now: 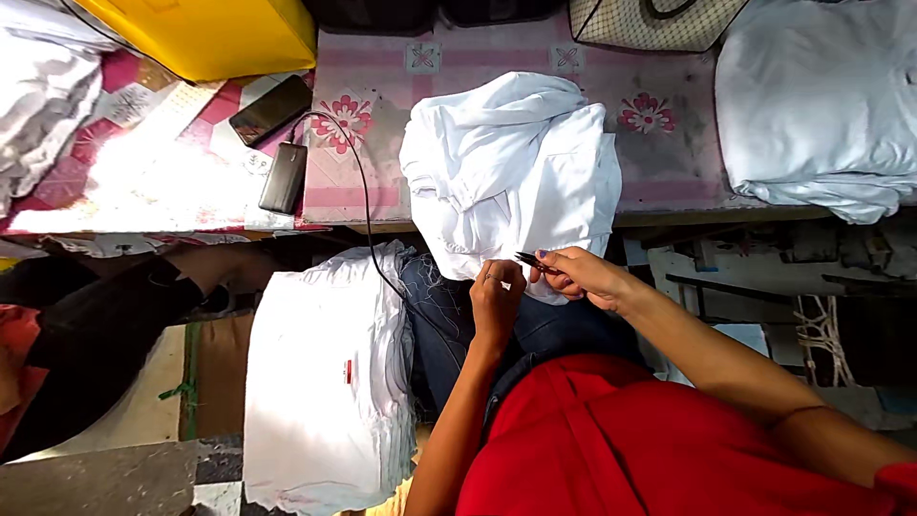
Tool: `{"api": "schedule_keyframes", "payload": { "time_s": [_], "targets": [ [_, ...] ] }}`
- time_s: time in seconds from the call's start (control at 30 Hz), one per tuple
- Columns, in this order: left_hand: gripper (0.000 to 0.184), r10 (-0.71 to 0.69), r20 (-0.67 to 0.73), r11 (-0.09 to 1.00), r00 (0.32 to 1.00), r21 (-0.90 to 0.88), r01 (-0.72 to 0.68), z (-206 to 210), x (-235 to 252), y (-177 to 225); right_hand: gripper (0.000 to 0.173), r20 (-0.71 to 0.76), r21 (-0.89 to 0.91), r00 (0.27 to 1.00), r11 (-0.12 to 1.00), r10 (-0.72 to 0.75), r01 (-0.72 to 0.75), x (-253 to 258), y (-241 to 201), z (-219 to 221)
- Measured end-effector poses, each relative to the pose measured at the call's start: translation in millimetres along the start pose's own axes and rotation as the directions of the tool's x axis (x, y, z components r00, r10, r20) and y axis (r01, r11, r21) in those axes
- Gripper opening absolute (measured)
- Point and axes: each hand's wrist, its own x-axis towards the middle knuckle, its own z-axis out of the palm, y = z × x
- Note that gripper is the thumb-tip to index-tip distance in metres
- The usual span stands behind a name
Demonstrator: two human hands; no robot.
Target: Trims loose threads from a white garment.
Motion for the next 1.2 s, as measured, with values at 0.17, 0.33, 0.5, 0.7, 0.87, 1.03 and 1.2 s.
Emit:
{"api": "schedule_keyframes", "payload": {
  "time_s": [0.17, 0.33, 0.5, 0.7, 0.87, 1.03, 1.2],
  "targets": [
    [0.005, -0.026, 0.023, 1.000, 0.999, -0.011, 0.026, -0.2, -0.2, -1.2, 0.034, -0.068, -0.031, 0.997, 0.999, -0.029, 0.027, 3.9, 4.2, 1.2],
    [0.006, -0.041, 0.065, 0.999, 0.997, 0.007, 0.041, -3.9, -0.1, 0.6, 0.031, -0.089, -0.027, 0.995, 0.999, -0.040, 0.038, 6.2, 8.7, 1.4],
    [0.015, -0.130, 0.144, 0.981, 0.981, 0.162, 0.106, -20.1, 10.9, 8.4, 0.038, -0.081, -0.057, 0.986, 0.988, -0.145, 0.140, -6.9, 4.1, -2.7],
    [0.013, -0.111, 0.206, 0.978, 0.972, 0.197, 0.070, -39.0, 32.3, -30.9, 0.026, -0.396, -0.705, 0.580, 0.640, -0.712, 0.304, -9.4, 20.4, -30.4],
    [0.021, -0.555, 0.005, 0.690, 0.832, 0.561, 0.457, -115.2, 37.3, -12.3, 0.031, -0.544, -0.560, 0.672, 0.814, -0.502, 0.155, -12.6, 29.4, -52.7],
    [0.065, -0.127, 0.139, 0.923, 0.982, 0.378, 0.066, -54.9, 32.1, 42.4, 0.020, -0.547, -0.342, 0.682, 0.874, -0.485, 0.346, -16.3, 10.2, -12.1],
    [0.030, 0.272, 0.111, 0.928, 0.956, 0.231, -0.291, 7.8, 75.1, 34.5, 0.012, -0.399, -0.188, 0.668, 0.770, -0.628, 0.610, -33.1, -18.7, 10.3]
  ]
}}
